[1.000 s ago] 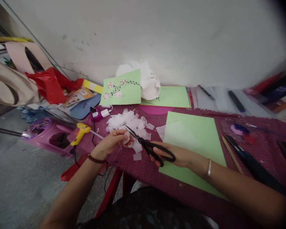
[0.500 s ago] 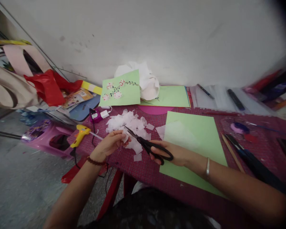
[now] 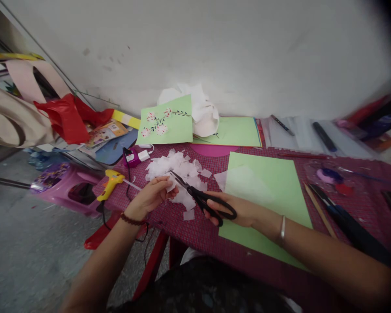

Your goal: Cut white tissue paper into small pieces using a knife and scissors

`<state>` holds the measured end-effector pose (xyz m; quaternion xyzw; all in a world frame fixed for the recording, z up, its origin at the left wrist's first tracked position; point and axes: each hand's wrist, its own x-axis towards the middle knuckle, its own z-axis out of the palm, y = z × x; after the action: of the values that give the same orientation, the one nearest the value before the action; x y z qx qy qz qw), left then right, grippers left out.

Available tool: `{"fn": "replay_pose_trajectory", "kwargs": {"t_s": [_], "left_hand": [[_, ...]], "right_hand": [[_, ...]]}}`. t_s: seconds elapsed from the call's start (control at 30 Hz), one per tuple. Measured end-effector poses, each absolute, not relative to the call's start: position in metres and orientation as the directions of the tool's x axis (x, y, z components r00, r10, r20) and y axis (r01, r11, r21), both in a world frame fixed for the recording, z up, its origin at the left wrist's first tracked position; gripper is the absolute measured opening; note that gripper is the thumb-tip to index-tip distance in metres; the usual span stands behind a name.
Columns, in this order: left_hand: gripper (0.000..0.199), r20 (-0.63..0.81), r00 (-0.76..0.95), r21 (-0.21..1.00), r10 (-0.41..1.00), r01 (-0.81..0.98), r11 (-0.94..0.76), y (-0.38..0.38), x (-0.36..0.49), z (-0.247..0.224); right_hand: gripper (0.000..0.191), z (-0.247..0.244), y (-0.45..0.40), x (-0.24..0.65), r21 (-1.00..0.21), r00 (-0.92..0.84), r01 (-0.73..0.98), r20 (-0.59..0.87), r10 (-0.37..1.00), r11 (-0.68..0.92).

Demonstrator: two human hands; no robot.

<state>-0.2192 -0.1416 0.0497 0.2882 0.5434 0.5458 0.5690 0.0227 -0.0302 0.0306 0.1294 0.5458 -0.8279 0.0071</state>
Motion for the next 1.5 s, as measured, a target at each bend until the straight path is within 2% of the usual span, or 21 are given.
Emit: {"fn": "replay_pose_trajectory", "kwargs": {"t_s": [0.3, 0.5, 0.7, 0.9, 1.17, 1.33, 1.43, 1.5], "left_hand": [[0.026, -0.305, -0.221, 0.925, 0.926, -0.298, 0.234, -0.142, -0.217, 0.053], [0.028, -0.303, -0.322, 0.931, 0.897, -0.300, 0.207, -0.142, -0.222, 0.051], [0.029, -0.230, -0.444, 0.947, 0.866, -0.306, 0.095, -0.140, -0.220, 0.057], [0.029, -0.267, -0.367, 0.952, 0.891, -0.246, 0.184, -0.135, -0.213, 0.052], [0.027, -0.264, -0.345, 0.944, 0.901, -0.285, 0.168, -0.133, -0.211, 0.046], [0.024, -0.276, -0.321, 0.943, 0.906, -0.272, 0.191, -0.133, -0.217, 0.045], [0.024, -0.268, -0.360, 0.958, 0.894, -0.199, 0.207, -0.134, -0.227, 0.053], [0.024, -0.229, -0.387, 0.973, 0.893, -0.073, 0.217, -0.134, -0.236, 0.062]], "right_hand": [[0.054, 0.032, -0.032, 0.023, -0.939, -0.964, 0.137, -0.200, 0.178, -0.315], [0.055, 0.030, -0.032, 0.022, -0.943, -0.947, 0.117, -0.200, 0.250, -0.313], [0.062, 0.034, -0.029, 0.029, -0.947, -0.964, 0.174, -0.221, 0.150, -0.271], [0.062, 0.039, -0.031, 0.026, -0.969, -0.973, 0.164, -0.190, 0.131, -0.185], [0.056, 0.039, -0.036, 0.019, -0.962, -0.950, 0.167, -0.216, 0.227, -0.218], [0.050, 0.037, -0.035, 0.019, -0.964, -0.956, 0.127, -0.182, 0.231, -0.234], [0.053, 0.037, -0.031, 0.023, -0.949, -0.961, 0.107, -0.175, 0.214, -0.297], [0.054, 0.038, -0.028, 0.031, -0.938, -0.969, 0.089, -0.159, 0.188, -0.336]]}}
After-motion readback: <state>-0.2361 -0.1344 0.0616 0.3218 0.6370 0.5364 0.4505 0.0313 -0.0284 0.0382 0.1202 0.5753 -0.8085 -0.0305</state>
